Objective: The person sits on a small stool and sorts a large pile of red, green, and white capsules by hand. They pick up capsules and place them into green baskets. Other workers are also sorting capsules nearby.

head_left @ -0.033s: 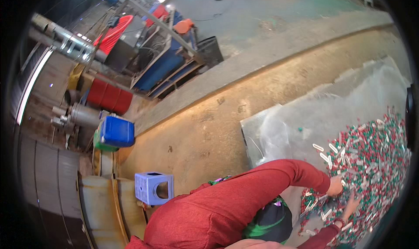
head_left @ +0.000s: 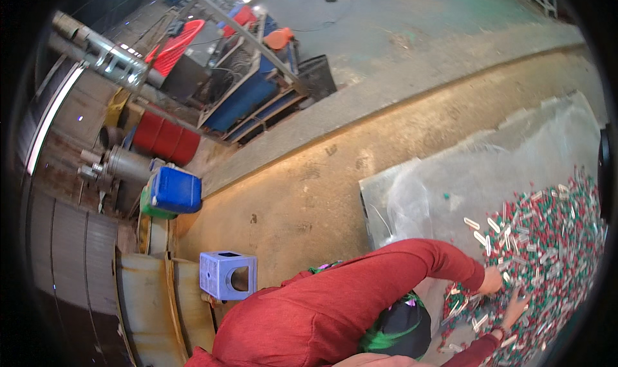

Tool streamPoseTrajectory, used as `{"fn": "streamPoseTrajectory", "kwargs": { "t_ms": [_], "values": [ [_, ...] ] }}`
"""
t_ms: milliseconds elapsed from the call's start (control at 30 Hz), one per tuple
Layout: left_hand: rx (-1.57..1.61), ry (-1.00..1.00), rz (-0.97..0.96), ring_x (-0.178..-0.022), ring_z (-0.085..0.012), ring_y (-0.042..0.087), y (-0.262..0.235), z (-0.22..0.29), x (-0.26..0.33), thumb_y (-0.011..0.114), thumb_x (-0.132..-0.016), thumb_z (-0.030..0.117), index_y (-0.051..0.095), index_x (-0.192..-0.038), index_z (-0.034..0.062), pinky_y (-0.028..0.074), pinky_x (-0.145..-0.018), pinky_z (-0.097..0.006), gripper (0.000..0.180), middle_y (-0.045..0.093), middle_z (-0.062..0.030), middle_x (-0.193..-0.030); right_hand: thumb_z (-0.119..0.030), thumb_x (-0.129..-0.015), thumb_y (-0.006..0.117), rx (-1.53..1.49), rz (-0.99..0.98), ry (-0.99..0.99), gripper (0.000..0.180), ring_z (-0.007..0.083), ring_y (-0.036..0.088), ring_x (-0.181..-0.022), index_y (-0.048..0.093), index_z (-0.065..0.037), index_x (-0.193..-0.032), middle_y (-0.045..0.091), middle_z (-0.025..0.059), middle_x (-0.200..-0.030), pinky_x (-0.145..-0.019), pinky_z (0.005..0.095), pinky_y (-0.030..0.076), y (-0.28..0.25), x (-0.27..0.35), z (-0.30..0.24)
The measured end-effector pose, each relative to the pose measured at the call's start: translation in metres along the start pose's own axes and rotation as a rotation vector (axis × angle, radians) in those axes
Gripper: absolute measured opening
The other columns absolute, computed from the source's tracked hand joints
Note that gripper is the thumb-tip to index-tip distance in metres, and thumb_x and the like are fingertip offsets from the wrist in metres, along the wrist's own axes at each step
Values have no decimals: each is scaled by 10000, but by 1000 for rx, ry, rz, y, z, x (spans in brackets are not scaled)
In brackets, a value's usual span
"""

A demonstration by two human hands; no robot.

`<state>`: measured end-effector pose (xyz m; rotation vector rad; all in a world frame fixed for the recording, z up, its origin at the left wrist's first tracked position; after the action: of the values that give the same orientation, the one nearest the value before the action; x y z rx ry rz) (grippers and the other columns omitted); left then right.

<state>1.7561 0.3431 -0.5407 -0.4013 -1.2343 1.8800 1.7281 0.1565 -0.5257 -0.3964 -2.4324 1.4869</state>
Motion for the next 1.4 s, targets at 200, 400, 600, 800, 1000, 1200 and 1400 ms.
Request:
{"fn": "streamPoseTrajectory", "kwargs": {
  "t_ms": [200, 400, 600, 800, 1000, 1200, 1400],
  "values": [
    [1308, -134, -432, -440, -143, 474, -72, -18, 58, 587, -732, 299, 563, -642, 50, 383, -378, -272, 266, 480, -23, -530, -219, -859, 560, 292, -83, -28, 493, 429, 560, -907, 367, -7, -1260, 568, 263, -1059, -723, 488, 443, 30, 29, -28],
    [2125, -59, -552, -396, -59, 298, -103, -27, 101, 507, -832, 386, 499, -649, 64, 242, -325, -211, 371, 370, 11, -510, -122, -819, 571, 235, -423, -108, 391, 419, 569, -874, 472, -11, -1180, 596, 255, -963, -712, 487, 437, 33, 76, -84],
    [1422, 581, 129, -561, -103, 425, -109, -20, 92, 548, -833, 177, 483, -723, 67, 383, -494, -250, 169, 436, -7, -618, -160, -816, 591, -368, -473, -48, 378, 292, 586, -960, 562, -3, -1159, 620, 195, -1051, -864, 390, 424, 15, 107, -99],
    [2081, -225, -464, -759, -112, 600, -123, -75, 106, 588, -814, 188, 614, -988, 52, 490, -581, -233, 223, 628, -54, -873, -258, -944, 399, -414, -203, 143, 417, 264, 463, -1205, 482, 12, -1252, 512, 177, -1266, -1010, 318, 338, -4, 120, -88],
    [328, -260, 29, -582, -244, 626, -136, -82, 29, 566, -791, 568, 629, -675, 11, 464, -510, -377, 572, 633, -119, -651, -264, -918, 485, -571, -58, 563, 328, 230, 583, -892, 573, 27, -1039, 631, 128, -949, -815, 321, 427, -8, 154, -45],
    [-191, 24, 165, -671, -314, 648, -103, -46, -5, 644, -745, 434, 655, -683, 25, 509, -570, -421, 414, 642, -149, -693, -312, -810, 641, -282, 85, 436, 335, 342, 617, -833, 560, -26, -965, 636, 194, -892, -730, 391, 462, -22, 141, -85],
    [-103, 100, -103, -718, -340, 645, -97, -29, 35, 681, -697, 319, 655, -772, 22, 516, -636, -450, 308, 638, -189, -718, -324, -799, 618, 72, -124, 378, 420, 413, 606, -850, 491, -17, -1055, 634, 225, -901, -734, 474, 477, 29, 126, -104]
  ]
}}
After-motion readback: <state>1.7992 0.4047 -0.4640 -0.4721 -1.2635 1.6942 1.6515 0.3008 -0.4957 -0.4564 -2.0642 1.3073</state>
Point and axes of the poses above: each hand's wrist, its own x-axis away from the middle knuckle, its own y-axis out of the palm, z = x × y, the point moved 3 cm from there along -x, towards the middle knuckle
